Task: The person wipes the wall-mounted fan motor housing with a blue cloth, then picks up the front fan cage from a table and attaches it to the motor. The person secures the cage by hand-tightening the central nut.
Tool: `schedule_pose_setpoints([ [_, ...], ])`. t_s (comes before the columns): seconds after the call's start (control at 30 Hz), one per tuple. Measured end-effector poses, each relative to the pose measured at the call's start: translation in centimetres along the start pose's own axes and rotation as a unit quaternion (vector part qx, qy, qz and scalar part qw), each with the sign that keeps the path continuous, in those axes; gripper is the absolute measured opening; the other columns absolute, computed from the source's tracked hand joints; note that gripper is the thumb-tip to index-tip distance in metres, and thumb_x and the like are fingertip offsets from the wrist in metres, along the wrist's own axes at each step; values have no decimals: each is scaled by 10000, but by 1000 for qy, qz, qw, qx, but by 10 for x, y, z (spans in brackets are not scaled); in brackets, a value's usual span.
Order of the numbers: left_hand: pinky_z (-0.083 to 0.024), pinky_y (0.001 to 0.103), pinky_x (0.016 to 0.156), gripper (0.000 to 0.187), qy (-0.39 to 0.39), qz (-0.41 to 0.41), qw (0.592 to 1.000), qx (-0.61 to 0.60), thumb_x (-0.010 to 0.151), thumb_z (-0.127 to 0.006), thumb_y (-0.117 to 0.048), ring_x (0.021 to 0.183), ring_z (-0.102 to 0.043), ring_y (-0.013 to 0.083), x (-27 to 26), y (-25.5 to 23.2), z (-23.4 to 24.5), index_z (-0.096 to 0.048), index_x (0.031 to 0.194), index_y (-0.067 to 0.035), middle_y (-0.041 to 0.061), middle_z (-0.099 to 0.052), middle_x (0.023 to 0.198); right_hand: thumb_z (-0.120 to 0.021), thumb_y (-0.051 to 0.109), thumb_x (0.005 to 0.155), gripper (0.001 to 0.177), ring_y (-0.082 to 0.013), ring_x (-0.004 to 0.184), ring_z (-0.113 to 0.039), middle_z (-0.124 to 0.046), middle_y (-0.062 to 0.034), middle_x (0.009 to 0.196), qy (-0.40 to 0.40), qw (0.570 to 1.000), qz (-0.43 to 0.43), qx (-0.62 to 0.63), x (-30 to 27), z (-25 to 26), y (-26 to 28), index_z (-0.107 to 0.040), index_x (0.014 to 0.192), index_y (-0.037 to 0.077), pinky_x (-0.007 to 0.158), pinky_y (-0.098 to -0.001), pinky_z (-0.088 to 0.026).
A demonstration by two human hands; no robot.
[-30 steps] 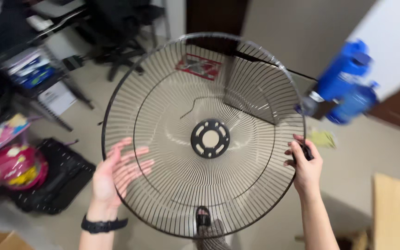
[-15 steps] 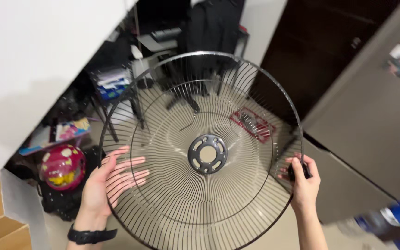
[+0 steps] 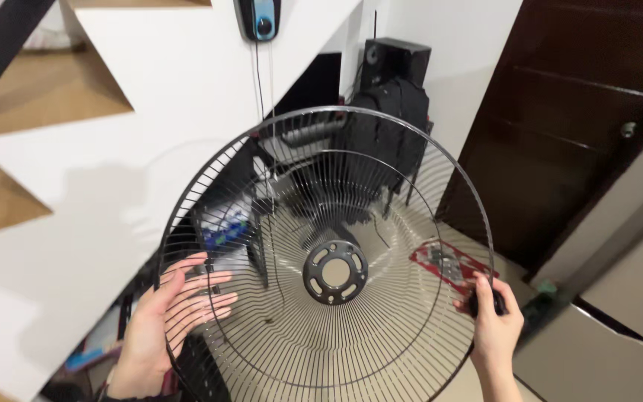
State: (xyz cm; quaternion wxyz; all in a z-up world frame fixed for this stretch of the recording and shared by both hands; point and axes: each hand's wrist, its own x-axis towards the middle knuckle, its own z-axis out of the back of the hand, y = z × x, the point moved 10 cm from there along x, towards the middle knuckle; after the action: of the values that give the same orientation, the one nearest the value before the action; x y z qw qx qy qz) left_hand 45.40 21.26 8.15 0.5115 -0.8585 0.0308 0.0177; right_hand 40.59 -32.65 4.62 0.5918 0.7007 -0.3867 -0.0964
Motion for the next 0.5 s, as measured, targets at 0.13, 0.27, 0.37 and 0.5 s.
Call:
schedule_pose_setpoints([
  [0.13, -619, 497, 812, 470, 40, -5, 999, -25, 1014, -374, -308, 974, -732, 434, 67, -19, 6, -505, 1371, -32, 314, -694, 1190, -629, 175, 1068, 221, -158, 792, -653, -707, -91, 989, -24, 999, 43, 4, 20, -34, -18, -675, 1164, -19, 683, -298, -575],
  [0.27, -624, 469, 812, 498, 98, -30, 995, 4, 1006, -364, -327, 968, -748, 426, 133, -43, -1, -494, 1393, -42, 308, -698, 1196, -648, 132, 1145, 196, -147, 947, -640, -707, -100, 1075, -44, 988, 147, -31, 47, -67, -14, -677, 1180, -59, 817, -239, -527],
  [0.37, -621, 508, 810, 481, 121, -72, 990, -3, 989, -407, -214, 965, -735, 456, 181, -66, -12, -479, 1391, 40, 356, -683, 1177, -596, 171, 1102, 205, -246, 840, -694, -728, -131, 985, -59, 996, 56, 47, 69, -94, -24, -629, 1216, 3, 584, -280, -476],
  [0.5, -614, 513, 801, 483, 150, -110, 982, 16, 966, -431, -145, 950, -737, 463, 233, -100, -34, -476, 1408, 47, 368, -687, 1172, -571, 137, 1086, 163, -263, 976, -721, -644, -91, 993, -56, 991, 96, 73, 96, -137, 16, -564, 1151, -12, 754, -441, -661],
])
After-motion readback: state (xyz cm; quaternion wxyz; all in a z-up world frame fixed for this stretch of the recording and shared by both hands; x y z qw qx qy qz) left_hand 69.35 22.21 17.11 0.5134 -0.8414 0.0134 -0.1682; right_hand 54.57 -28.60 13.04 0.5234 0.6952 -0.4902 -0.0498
